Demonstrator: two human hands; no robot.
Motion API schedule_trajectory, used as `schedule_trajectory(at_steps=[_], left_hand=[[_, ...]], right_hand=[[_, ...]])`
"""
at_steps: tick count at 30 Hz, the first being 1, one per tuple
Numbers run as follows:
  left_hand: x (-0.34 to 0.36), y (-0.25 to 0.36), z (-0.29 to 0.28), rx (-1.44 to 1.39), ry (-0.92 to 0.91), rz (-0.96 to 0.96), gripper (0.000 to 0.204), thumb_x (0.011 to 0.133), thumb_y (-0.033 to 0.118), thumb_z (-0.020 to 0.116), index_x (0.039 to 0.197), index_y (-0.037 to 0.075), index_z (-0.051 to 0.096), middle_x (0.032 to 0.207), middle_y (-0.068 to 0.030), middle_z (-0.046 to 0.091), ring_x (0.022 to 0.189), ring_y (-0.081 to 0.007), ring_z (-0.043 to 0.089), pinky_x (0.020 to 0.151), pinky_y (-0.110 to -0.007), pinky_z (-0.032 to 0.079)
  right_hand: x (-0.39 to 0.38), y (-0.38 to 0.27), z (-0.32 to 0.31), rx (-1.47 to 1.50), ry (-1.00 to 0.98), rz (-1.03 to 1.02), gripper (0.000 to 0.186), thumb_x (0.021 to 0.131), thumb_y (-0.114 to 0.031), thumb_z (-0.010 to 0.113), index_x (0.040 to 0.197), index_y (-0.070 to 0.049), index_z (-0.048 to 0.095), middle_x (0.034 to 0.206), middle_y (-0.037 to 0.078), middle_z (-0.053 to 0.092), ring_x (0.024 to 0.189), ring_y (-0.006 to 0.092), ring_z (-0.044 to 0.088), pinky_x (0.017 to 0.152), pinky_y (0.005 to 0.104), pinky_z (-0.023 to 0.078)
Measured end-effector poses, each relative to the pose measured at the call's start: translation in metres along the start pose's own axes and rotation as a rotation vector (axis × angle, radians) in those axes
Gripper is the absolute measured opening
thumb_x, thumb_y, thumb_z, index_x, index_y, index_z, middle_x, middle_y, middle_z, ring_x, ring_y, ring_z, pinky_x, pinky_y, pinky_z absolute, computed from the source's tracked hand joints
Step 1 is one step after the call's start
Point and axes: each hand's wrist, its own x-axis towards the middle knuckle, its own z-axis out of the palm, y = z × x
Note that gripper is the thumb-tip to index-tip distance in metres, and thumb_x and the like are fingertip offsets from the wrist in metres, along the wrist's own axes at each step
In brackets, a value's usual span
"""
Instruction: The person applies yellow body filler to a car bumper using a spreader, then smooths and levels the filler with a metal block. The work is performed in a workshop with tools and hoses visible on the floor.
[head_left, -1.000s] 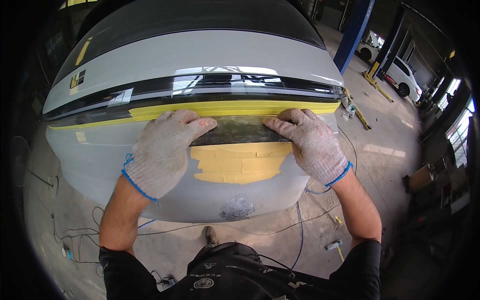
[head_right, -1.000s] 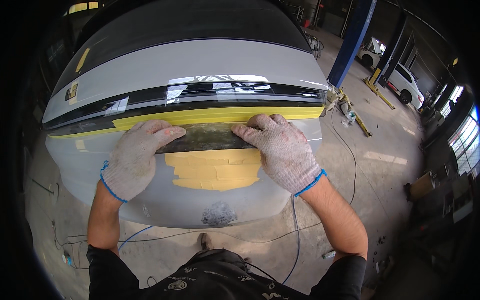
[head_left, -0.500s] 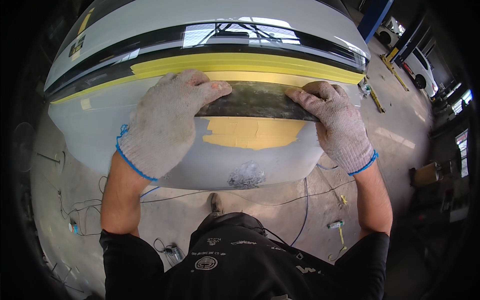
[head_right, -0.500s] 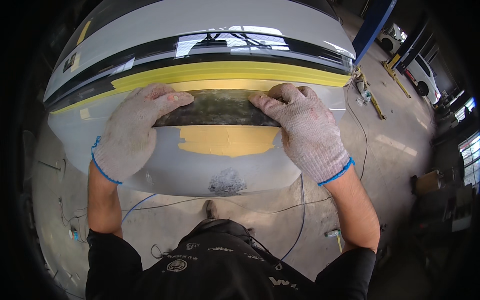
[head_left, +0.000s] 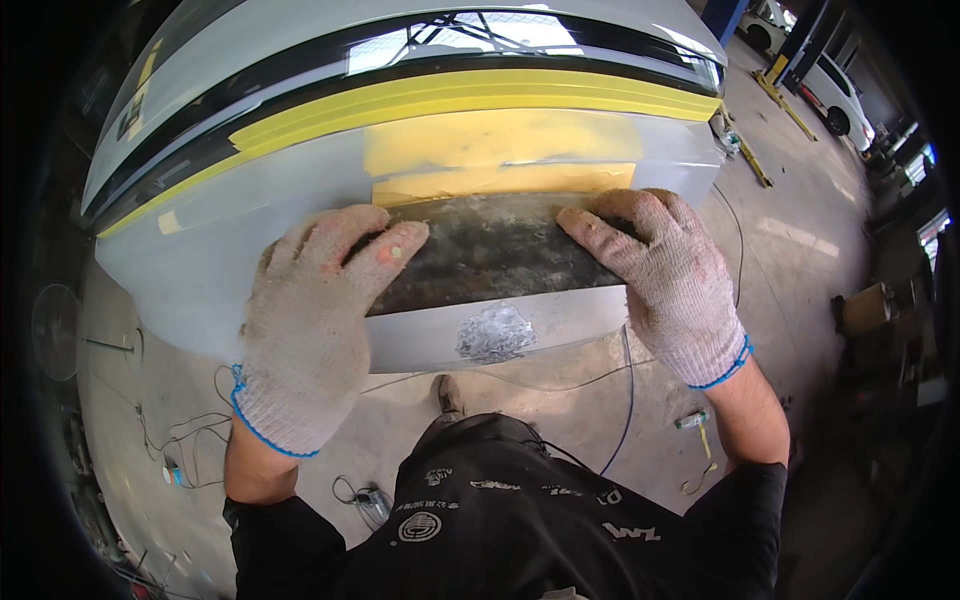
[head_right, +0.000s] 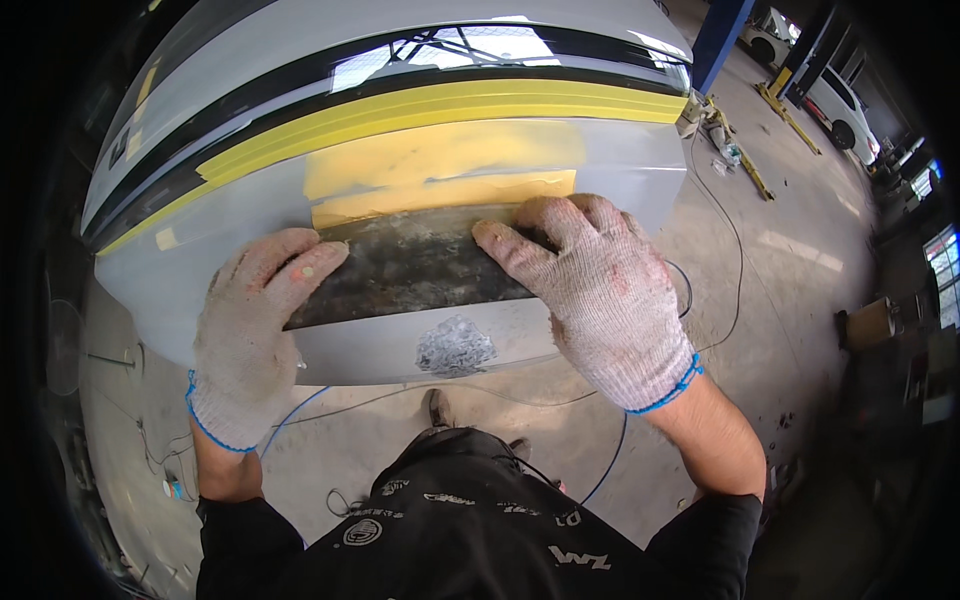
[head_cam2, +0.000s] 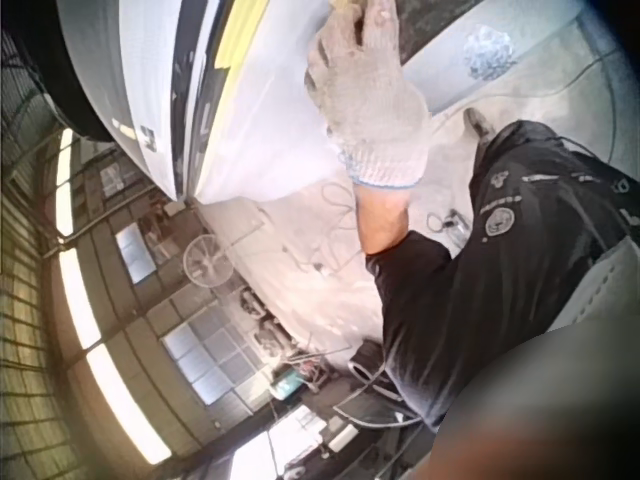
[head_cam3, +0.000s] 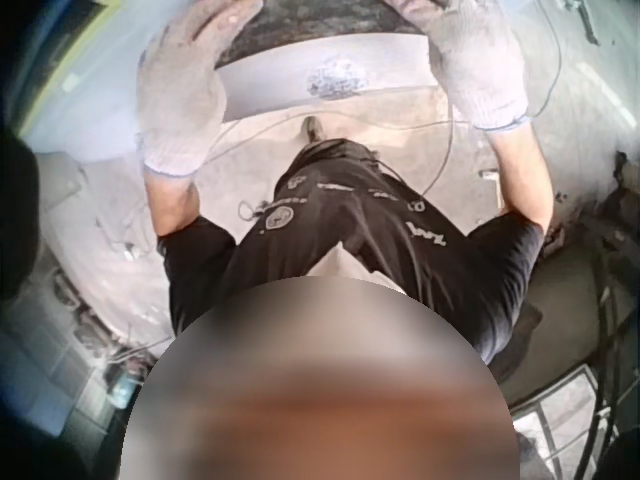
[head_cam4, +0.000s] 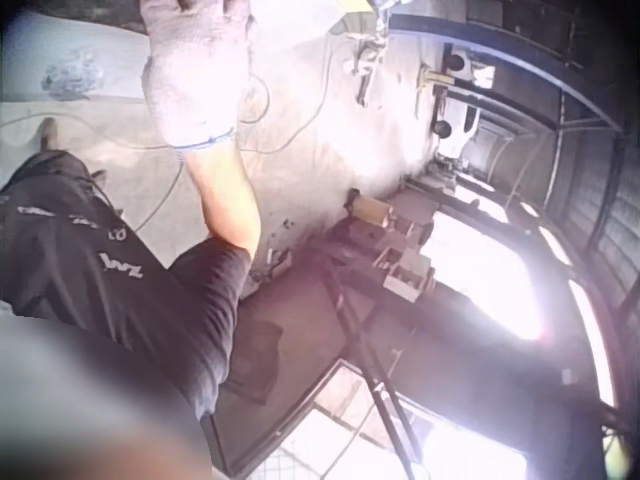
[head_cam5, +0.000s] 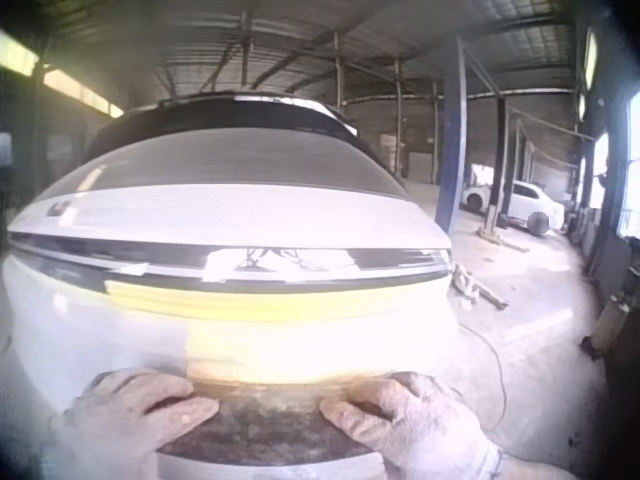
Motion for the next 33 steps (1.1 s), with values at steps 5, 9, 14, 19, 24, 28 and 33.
schedule_trajectory(at_steps=[5,9,14,19,24,28,33], left_hand=[[0.006,-0.009,-0.007,-0.013,0.032,0.034,0.055,0.079,-0.010,0.056,0.126,0.015,0.069,0.124,-0.0083,0.063,0.115,-0.0333,0.060,0.101,-0.044,0.048],[0.006,-0.014,-0.009,-0.055,0.023,0.026,0.048,0.085,-0.007,0.055,0.126,0.014,0.069,0.124,-0.0080,0.063,0.114,-0.0332,0.060,0.100,-0.045,0.048],[0.031,-0.032,-0.012,-0.136,0.047,0.051,0.066,0.069,-0.017,0.043,0.126,0.007,0.068,0.124,-0.0161,0.064,0.118,-0.0367,0.060,0.105,-0.043,0.048],[0.051,-0.048,-0.007,-0.202,0.027,0.030,0.059,0.074,-0.015,0.043,0.123,0.004,0.069,0.123,-0.0167,0.066,0.117,-0.0365,0.061,0.104,-0.041,0.049],[0.058,-0.052,-0.001,-0.169,0.017,0.034,0.052,0.079,-0.015,0.046,0.122,0.004,0.069,0.121,-0.0146,0.067,0.116,-0.0355,0.061,0.102,-0.041,0.051],[0.054,-0.050,-0.002,-0.099,0.030,0.057,0.051,0.079,-0.014,0.047,0.122,0.006,0.069,0.120,-0.0147,0.067,0.115,-0.0358,0.061,0.100,-0.041,0.051],[0.043,-0.043,-0.003,-0.169,0.002,0.042,0.053,0.079,-0.012,0.048,0.124,0.009,0.067,0.119,-0.0139,0.065,0.113,-0.0366,0.061,0.098,-0.044,0.050]], right_hand=[[0.011,0.000,-0.006,-0.001,0.035,0.001,0.065,0.071,0.007,0.065,0.129,-0.021,0.070,0.112,0.004,0.064,0.104,0.0285,0.062,0.088,0.0404,0.056],[0.017,-0.003,-0.005,-0.010,0.030,-0.012,0.064,0.075,0.014,0.059,0.128,-0.019,0.072,0.115,0.008,0.067,0.104,0.0307,0.064,0.089,0.0400,0.058],[0.044,0.008,-0.003,0.005,0.045,0.004,0.059,0.076,0.006,0.064,0.128,-0.021,0.072,0.112,0.006,0.064,0.104,0.0291,0.063,0.089,0.0413,0.057],[0.060,0.020,0.004,0.024,0.049,-0.001,0.054,0.080,0.005,0.063,0.127,-0.019,0.072,0.111,0.007,0.065,0.103,0.0293,0.063,0.089,0.0415,0.057],[0.064,0.025,0.008,0.045,0.036,0.000,0.053,0.080,0.005,0.063,0.127,-0.019,0.072,0.112,0.008,0.065,0.103,0.0298,0.063,0.089,0.0411,0.057],[0.065,0.027,0.008,0.053,0.020,-0.007,0.054,0.079,0.005,0.063,0.127,-0.019,0.072,0.113,0.008,0.065,0.102,0.0305,0.063,0.089,0.0411,0.056],[0.054,0.019,0.005,0.054,-0.018,0.001,0.055,0.079,0.006,0.062,0.127,-0.019,0.072,0.113,0.006,0.064,0.102,0.0301,0.062,0.089,0.0408,0.056]])
